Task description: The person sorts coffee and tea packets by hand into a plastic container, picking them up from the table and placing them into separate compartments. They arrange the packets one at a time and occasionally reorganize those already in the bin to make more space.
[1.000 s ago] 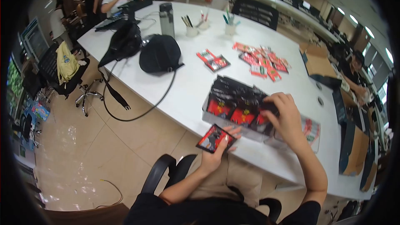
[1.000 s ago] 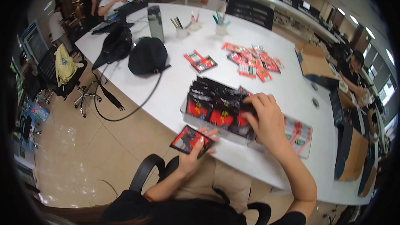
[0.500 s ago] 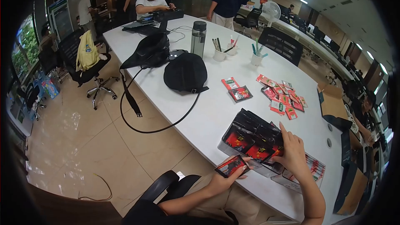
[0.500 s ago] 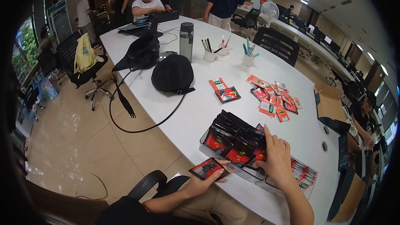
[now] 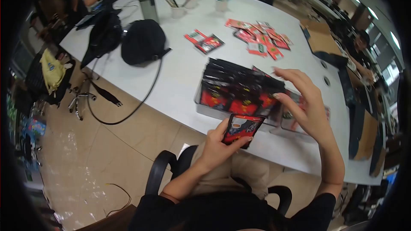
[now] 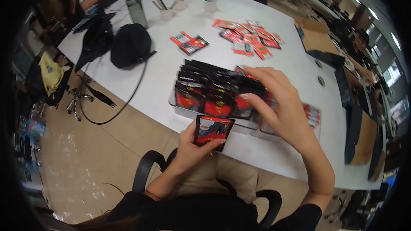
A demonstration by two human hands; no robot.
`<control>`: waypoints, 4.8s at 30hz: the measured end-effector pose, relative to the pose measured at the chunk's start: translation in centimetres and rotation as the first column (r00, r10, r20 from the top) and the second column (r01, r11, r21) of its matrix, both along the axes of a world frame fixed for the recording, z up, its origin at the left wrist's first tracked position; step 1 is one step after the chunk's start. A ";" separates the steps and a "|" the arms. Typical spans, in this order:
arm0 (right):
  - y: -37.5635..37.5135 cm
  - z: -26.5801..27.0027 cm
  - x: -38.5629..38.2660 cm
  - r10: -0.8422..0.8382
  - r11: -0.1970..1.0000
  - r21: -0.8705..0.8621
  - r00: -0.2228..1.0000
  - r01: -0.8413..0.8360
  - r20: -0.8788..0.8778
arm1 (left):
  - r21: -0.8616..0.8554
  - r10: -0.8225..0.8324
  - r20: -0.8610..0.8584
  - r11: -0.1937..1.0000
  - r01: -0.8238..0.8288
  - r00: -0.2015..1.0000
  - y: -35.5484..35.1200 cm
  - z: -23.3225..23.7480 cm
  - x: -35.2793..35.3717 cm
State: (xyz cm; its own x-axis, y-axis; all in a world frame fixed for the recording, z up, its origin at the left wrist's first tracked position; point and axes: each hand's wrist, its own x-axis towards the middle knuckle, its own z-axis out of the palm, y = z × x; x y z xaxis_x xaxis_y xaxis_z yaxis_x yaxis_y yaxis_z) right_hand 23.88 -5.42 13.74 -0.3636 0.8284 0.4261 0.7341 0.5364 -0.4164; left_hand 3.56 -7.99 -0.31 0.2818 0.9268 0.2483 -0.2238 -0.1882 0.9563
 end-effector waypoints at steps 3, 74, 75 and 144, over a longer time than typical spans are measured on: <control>-2.2 0.7 -1.7 0.177 0.970 -0.165 0.984 -0.176 -0.008 | 0.301 0.022 -0.196 0.953 0.039 0.980 0.4 1.0 0.5; -7.0 -5.6 7.7 -0.562 0.798 0.077 0.783 0.598 -0.267 | 0.818 0.582 -0.390 0.575 -0.022 0.714 2.8 -0.9 2.3; -8.2 -6.3 9.0 -0.627 0.743 0.093 0.738 0.663 -0.249 | 0.819 0.585 -0.393 0.574 -0.021 0.709 2.8 -0.9 2.3; -12.7 -13.4 11.7 -0.729 0.644 -0.088 0.574 0.760 -0.374 | 0.775 0.389 -0.353 0.631 0.034 0.851 1.9 1.9 6.0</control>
State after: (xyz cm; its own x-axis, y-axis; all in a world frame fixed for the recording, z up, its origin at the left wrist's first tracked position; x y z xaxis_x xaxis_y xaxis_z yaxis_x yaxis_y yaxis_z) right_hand 35.56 -18.08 0.33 0.5511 0.6987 0.4563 0.7018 -0.0922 -0.7064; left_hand 9.54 -6.04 1.55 0.4010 0.5273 0.7491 0.3047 -0.8479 0.4337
